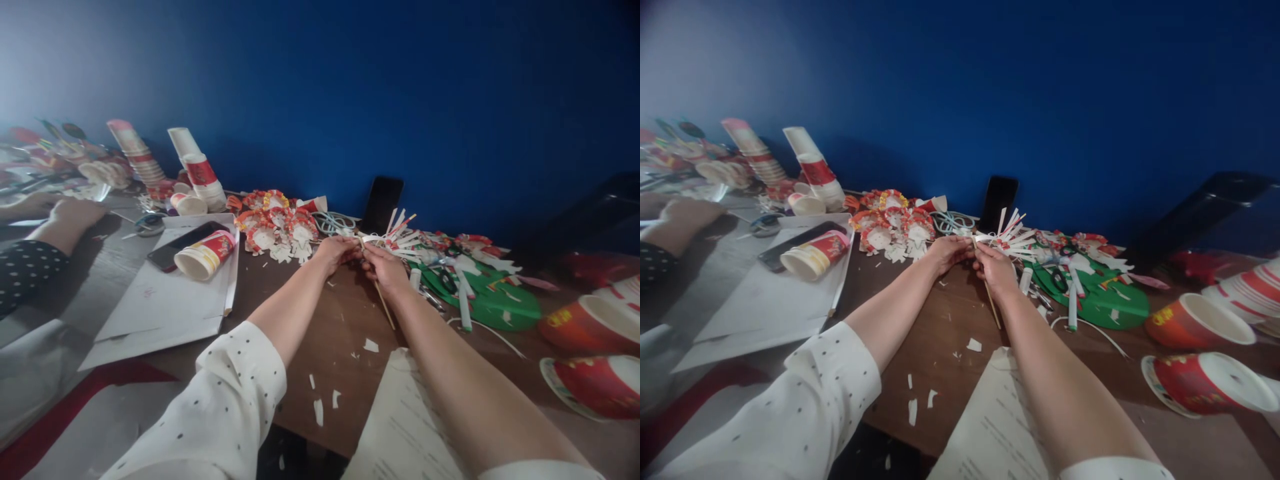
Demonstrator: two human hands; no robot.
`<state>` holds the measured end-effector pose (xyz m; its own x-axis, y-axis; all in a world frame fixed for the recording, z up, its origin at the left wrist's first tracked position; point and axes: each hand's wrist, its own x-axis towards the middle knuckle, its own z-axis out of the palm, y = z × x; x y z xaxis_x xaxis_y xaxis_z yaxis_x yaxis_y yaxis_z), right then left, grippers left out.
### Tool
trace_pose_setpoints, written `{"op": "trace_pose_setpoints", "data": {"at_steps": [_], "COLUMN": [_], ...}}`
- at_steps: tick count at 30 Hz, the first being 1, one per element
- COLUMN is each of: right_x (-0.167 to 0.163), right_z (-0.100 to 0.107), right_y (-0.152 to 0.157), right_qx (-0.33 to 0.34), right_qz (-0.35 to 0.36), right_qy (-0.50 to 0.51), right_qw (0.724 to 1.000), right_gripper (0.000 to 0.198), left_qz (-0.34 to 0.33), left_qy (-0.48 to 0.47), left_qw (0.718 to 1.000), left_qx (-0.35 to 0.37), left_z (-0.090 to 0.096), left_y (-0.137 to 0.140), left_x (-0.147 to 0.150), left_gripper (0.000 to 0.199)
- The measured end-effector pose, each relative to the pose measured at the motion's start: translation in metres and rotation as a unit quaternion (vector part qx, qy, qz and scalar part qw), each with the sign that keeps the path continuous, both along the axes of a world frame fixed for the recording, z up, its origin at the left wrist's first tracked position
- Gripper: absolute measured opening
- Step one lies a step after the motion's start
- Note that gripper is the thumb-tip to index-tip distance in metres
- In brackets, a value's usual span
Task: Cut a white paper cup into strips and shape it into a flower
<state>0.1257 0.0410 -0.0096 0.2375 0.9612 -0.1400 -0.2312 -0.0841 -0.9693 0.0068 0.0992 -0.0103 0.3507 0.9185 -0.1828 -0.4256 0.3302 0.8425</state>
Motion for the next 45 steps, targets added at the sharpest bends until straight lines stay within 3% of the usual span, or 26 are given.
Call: {"op": "trace_pose_setpoints", "data": {"at_steps": [25, 30, 38, 45], "right_x": [-0.006, -0.007, -0.007, -0.007], "right_z": [0.009, 0.008, 0.000, 0.000], "right_y": [-0.002, -0.002, 0.001, -0.001], "right_qx": [0.004, -0.001, 0.004, 0.025], "right_qz": [0.016, 0.019, -0.019, -0.018], "right_qy": [0.083, 0.077, -0.060, -0.219], "right_qw": [0.996, 0.997, 0.998, 0.975], "right_gripper": [0.034, 0.036, 0.048, 0.047], "left_qz": [-0.027, -0.034, -0.014, -0.006], "left_qy": [-0.042, -0.053, -0.024, -0.001], "left_qw": [0.998, 0.998, 0.999, 1.000], "left_qx": [-0.037, -0.027, -0.025, -0.009], "left_z": [0.002, -0.001, 0.007, 0.010], "left_y": [-0.003, 0.000, -0.005, -0.007], "left_x": [-0.001, -0.001, 0.000, 0.001], "left_gripper": [0.003, 0.010, 0.004, 0.006]}}
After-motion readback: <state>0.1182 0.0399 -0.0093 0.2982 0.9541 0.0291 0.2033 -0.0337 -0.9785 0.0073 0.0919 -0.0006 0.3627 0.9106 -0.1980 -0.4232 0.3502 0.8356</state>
